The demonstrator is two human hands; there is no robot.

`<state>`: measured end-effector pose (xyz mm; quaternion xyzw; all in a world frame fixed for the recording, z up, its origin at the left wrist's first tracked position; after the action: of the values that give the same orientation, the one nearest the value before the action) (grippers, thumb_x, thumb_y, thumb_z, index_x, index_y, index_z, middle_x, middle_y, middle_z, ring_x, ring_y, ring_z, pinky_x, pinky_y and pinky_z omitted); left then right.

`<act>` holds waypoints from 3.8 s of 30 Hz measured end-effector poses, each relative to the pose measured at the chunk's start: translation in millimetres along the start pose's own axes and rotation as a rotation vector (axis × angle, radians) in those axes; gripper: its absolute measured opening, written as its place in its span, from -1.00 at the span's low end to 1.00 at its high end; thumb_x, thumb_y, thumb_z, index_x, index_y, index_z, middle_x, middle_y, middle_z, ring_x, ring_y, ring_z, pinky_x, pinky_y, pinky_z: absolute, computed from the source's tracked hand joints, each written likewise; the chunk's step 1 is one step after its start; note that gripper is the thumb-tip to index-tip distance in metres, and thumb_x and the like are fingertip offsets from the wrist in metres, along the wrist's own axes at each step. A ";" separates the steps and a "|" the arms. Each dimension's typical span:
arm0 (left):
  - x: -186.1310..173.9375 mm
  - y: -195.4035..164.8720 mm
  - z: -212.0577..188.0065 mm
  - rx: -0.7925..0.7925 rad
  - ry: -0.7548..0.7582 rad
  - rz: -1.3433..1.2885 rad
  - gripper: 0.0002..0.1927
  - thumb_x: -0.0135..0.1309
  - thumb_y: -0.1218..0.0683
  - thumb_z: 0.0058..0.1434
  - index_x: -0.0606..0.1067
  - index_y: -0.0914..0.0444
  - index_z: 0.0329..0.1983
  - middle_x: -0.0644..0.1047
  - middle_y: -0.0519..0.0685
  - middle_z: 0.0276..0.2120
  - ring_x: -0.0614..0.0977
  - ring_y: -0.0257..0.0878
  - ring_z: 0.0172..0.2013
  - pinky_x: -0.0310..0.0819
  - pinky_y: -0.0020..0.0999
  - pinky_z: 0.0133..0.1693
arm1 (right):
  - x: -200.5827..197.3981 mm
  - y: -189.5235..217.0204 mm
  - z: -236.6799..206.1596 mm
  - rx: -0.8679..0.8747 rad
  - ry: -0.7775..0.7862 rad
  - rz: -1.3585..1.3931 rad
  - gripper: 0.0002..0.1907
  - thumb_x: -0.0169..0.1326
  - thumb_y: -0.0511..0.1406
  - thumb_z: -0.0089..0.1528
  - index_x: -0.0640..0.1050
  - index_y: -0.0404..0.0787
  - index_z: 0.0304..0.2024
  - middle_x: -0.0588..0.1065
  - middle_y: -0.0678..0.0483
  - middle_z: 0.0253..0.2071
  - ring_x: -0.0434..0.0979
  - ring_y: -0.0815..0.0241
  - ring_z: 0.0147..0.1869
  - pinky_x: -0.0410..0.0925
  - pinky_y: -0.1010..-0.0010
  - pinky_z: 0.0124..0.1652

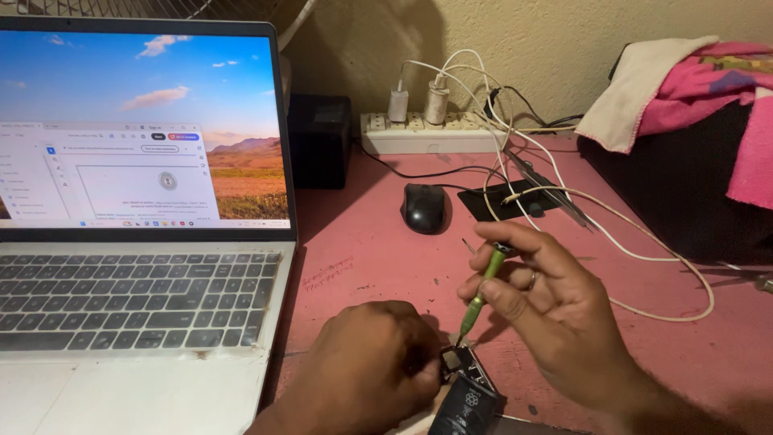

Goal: The person uses a green-handled screwdriver to remove screws and pry open a smartphone. They detach the back cover, disconnect the battery, and remove the battery from the device.

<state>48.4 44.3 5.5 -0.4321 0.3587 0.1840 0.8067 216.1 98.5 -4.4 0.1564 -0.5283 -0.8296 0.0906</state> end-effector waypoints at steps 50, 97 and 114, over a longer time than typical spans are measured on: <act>8.1 47.4 1.5 -0.597 0.137 -0.453 -0.55 0.34 0.28 -0.06 0.50 0.24 -0.08 0.61 -0.10 -0.53 0.62 -0.40 -0.48 0.51 -0.43 -0.39 | 41.8 -19.3 -28.5 0.177 0.740 -1.072 -0.68 0.07 -0.32 0.17 0.45 -0.05 -0.01 0.60 0.01 -0.29 0.67 -0.01 -0.20 0.43 0.11 -0.26; -36.7 62.9 -0.1 -0.659 0.052 0.072 -0.67 0.30 -0.11 0.16 0.62 0.23 -0.23 0.68 0.04 -0.39 0.71 -0.19 -0.36 0.58 -0.29 -0.22 | -74.9 -81.7 11.8 0.845 0.182 -0.240 -0.62 0.06 -0.09 0.28 0.63 -0.30 -0.26 0.34 0.17 -0.58 0.09 0.34 -0.59 0.00 0.47 -0.57; -29.8 7.4 -18.0 -0.550 0.517 0.053 -0.63 0.32 0.04 0.02 0.52 0.19 -0.11 0.61 0.01 -0.21 0.65 -0.09 -0.11 0.50 -0.23 -0.07 | -63.5 -20.2 26.4 0.372 0.032 -0.682 -0.60 0.16 -0.10 0.25 0.70 -0.16 0.03 0.53 0.10 0.03 0.60 0.14 -0.02 0.52 0.24 -0.07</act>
<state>16.3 33.9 16.7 -0.6553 0.4988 0.1790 0.5383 266.4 149.5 -1.9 0.3497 -0.5861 -0.6995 -0.2119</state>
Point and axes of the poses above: each hand's wrist, its own z-axis towards the middle knuckle, its own x-axis out of the palm, y = z × x, the point moved 7 cm from there along z, towards the middle knuckle
